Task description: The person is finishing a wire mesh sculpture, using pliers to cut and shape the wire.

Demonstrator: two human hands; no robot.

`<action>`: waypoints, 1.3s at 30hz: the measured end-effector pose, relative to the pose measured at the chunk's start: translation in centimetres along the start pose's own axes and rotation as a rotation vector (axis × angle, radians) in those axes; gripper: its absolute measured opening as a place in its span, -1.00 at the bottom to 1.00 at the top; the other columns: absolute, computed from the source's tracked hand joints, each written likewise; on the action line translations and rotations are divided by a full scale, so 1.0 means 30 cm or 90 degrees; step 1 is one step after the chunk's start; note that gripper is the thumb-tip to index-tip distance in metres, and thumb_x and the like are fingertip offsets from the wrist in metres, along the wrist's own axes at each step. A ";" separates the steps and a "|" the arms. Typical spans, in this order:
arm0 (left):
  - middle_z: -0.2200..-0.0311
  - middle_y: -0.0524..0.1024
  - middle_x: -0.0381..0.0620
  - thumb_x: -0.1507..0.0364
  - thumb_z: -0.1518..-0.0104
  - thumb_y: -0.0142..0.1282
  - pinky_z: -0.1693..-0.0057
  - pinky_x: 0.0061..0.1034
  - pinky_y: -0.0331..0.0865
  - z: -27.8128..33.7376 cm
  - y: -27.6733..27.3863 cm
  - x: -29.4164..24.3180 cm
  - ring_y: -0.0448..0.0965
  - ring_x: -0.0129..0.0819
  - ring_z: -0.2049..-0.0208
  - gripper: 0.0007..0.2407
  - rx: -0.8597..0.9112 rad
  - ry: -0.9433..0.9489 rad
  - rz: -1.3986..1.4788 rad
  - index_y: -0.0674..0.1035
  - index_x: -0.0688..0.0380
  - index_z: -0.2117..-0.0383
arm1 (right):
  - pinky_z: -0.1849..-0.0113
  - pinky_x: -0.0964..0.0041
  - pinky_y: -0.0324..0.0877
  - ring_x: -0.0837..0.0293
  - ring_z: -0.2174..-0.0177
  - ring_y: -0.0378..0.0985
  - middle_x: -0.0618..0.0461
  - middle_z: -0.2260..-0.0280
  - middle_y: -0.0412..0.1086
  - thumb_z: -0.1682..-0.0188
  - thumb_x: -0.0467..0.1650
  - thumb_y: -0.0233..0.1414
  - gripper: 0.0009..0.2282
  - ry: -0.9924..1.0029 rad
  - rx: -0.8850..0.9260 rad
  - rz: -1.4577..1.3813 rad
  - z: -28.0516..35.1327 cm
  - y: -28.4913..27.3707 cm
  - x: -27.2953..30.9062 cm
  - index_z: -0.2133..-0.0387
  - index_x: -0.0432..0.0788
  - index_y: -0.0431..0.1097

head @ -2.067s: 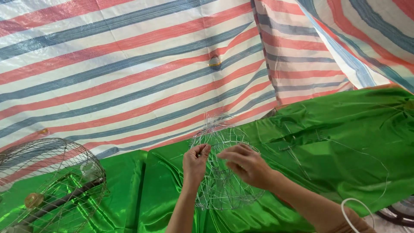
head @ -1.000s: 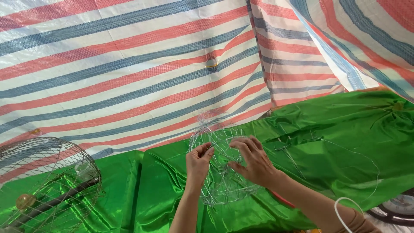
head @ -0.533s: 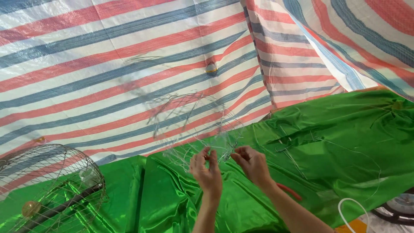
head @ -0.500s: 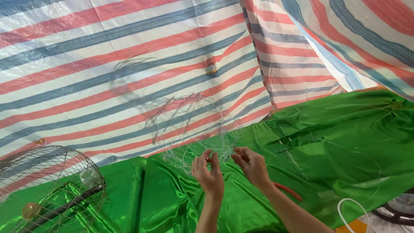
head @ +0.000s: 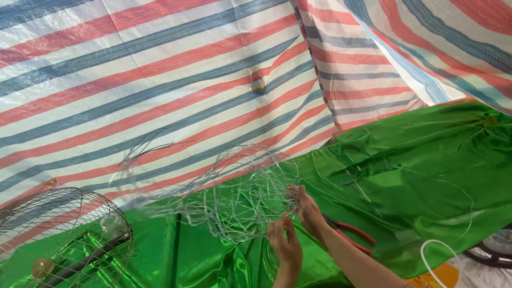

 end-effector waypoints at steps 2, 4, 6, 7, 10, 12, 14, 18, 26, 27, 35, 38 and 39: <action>0.50 0.47 -0.23 0.48 -0.26 0.09 0.27 -0.47 0.24 0.018 0.007 0.010 0.37 -0.37 0.43 -0.94 0.014 -0.015 0.012 0.58 0.11 0.22 | -0.28 -0.14 0.00 -0.18 -0.34 0.03 -0.26 -0.37 0.00 -0.01 0.02 -0.40 -0.28 -0.023 -0.011 -0.017 0.016 -0.007 -0.003 -0.32 -0.24 0.01; 0.50 0.45 -0.25 0.48 -0.27 0.07 0.25 -0.47 0.21 0.033 0.013 0.005 0.34 -0.38 0.42 -0.89 0.027 -0.031 0.023 0.59 0.11 0.15 | -0.26 -0.11 0.12 -0.22 -0.30 0.14 -0.32 -0.34 0.06 0.02 0.05 -0.41 -0.24 -0.046 -0.021 -0.033 0.012 -0.034 -0.029 -0.29 -0.28 0.04; 0.52 0.47 -0.23 0.48 -0.28 0.05 0.32 -0.49 0.24 0.036 0.024 -0.003 0.37 -0.39 0.45 -0.90 0.053 -0.075 0.047 0.62 0.14 0.23 | -0.22 -0.19 0.18 -0.19 -0.20 0.30 -0.28 -0.17 0.30 -0.03 0.04 -0.48 -0.31 -0.065 -0.038 -0.079 -0.018 -0.078 -0.075 -0.14 -0.22 0.22; 0.52 0.47 -0.23 0.48 -0.28 0.05 0.32 -0.49 0.24 0.035 0.027 -0.006 0.37 -0.39 0.45 -0.90 0.054 -0.074 0.047 0.62 0.14 0.23 | -0.22 -0.19 0.18 -0.19 -0.20 0.30 -0.28 -0.17 0.30 -0.03 0.04 -0.48 -0.31 -0.066 -0.037 -0.080 -0.029 -0.087 -0.079 -0.14 -0.22 0.22; 0.52 0.48 -0.26 0.48 -0.28 0.04 0.32 -0.53 0.25 0.048 0.028 -0.012 0.38 -0.42 0.45 -0.87 0.075 -0.107 0.046 0.64 0.11 0.16 | -0.21 -0.16 0.22 -0.21 -0.16 0.38 -0.30 -0.12 0.37 -0.02 0.06 -0.48 -0.30 -0.110 -0.035 -0.074 -0.037 -0.121 -0.095 -0.10 -0.24 0.25; 0.52 0.48 -0.26 0.48 -0.27 0.06 0.30 -0.51 0.23 0.040 0.022 -0.018 0.36 -0.41 0.44 -0.85 0.078 -0.108 0.065 0.65 0.11 0.13 | -0.03 -0.10 0.46 -0.18 0.08 0.62 -0.30 0.13 0.56 -0.09 0.00 -0.43 -0.38 -0.211 -0.030 -0.005 -0.039 -0.132 -0.082 0.08 -0.24 0.38; 0.50 0.50 -0.30 0.43 -0.26 0.07 0.22 -0.52 0.23 0.067 0.029 0.004 0.39 -0.41 0.41 -0.86 0.085 -0.117 0.038 0.66 0.04 0.15 | 0.01 -0.10 0.47 -0.19 0.15 0.64 -0.31 0.21 0.57 -0.11 -0.02 -0.43 -0.40 -0.194 -0.081 -0.012 -0.045 -0.151 -0.096 0.08 -0.26 0.36; 0.51 0.47 -0.38 0.39 -0.25 0.12 0.16 -0.56 0.20 0.090 0.034 0.026 0.39 -0.43 0.39 -0.88 0.093 -0.100 -0.015 0.68 -0.04 0.17 | 0.10 -0.08 0.52 -0.22 0.27 0.66 -0.33 0.32 0.57 -0.17 -0.07 -0.40 -0.47 -0.166 -0.129 -0.063 -0.060 -0.178 -0.127 0.14 -0.29 0.34; 0.42 0.49 -0.35 0.31 -0.27 0.06 0.09 -0.41 0.12 0.179 0.058 0.098 0.41 -0.38 0.29 -0.85 0.155 -0.142 -0.055 0.69 -0.10 0.18 | -0.10 -0.21 0.34 -0.25 0.06 0.55 -0.28 0.04 0.44 -0.15 -0.02 -0.50 -0.41 -0.035 -0.177 -0.056 -0.054 -0.197 -0.178 0.11 -0.24 0.33; 0.40 0.50 -0.36 0.30 -0.27 0.06 0.06 -0.39 0.12 0.202 0.065 0.115 0.42 -0.37 0.26 -0.84 0.156 -0.139 -0.062 0.69 -0.12 0.16 | -0.13 -0.20 0.29 -0.21 0.07 0.54 -0.21 0.02 0.39 -0.16 -0.01 -0.51 -0.41 0.005 -0.195 -0.044 -0.043 -0.194 -0.179 0.09 -0.22 0.31; 0.43 0.52 -0.35 0.33 -0.28 0.06 0.11 -0.44 0.10 0.224 0.103 0.108 0.38 -0.37 0.35 -0.83 0.214 -0.090 -0.087 0.66 -0.22 0.08 | -0.18 -0.15 0.26 -0.22 -0.07 0.49 -0.31 -0.03 0.49 -0.15 -0.04 -0.45 -0.35 0.060 -0.231 0.112 -0.016 -0.315 -0.220 0.02 -0.31 0.45; 0.44 0.54 -0.31 0.40 -0.29 0.05 0.11 -0.44 0.17 0.232 0.114 0.091 0.41 -0.34 0.34 -0.79 0.255 -0.058 -0.106 0.62 -0.19 0.01 | 0.08 -0.03 0.36 -0.11 0.24 0.51 -0.22 0.30 0.51 -0.17 -0.05 -0.35 -0.38 0.083 -0.249 0.127 -0.063 -0.431 -0.296 0.19 -0.31 0.54; 0.43 0.52 -0.27 0.43 -0.30 0.01 0.10 -0.43 0.21 0.237 0.119 0.091 0.41 -0.31 0.31 -0.79 0.287 -0.065 -0.116 0.61 -0.10 0.00 | 0.29 0.09 0.40 -0.01 0.47 0.44 -0.14 0.53 0.45 -0.18 -0.05 -0.31 -0.39 0.106 -0.253 0.143 -0.074 -0.467 -0.319 0.29 -0.32 0.56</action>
Point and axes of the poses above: each hand's wrist, its own z-axis away from the middle knuckle, its own y-axis out of the palm, x = y × z, the point moved 6 cm from there along -z, towards the middle knuckle
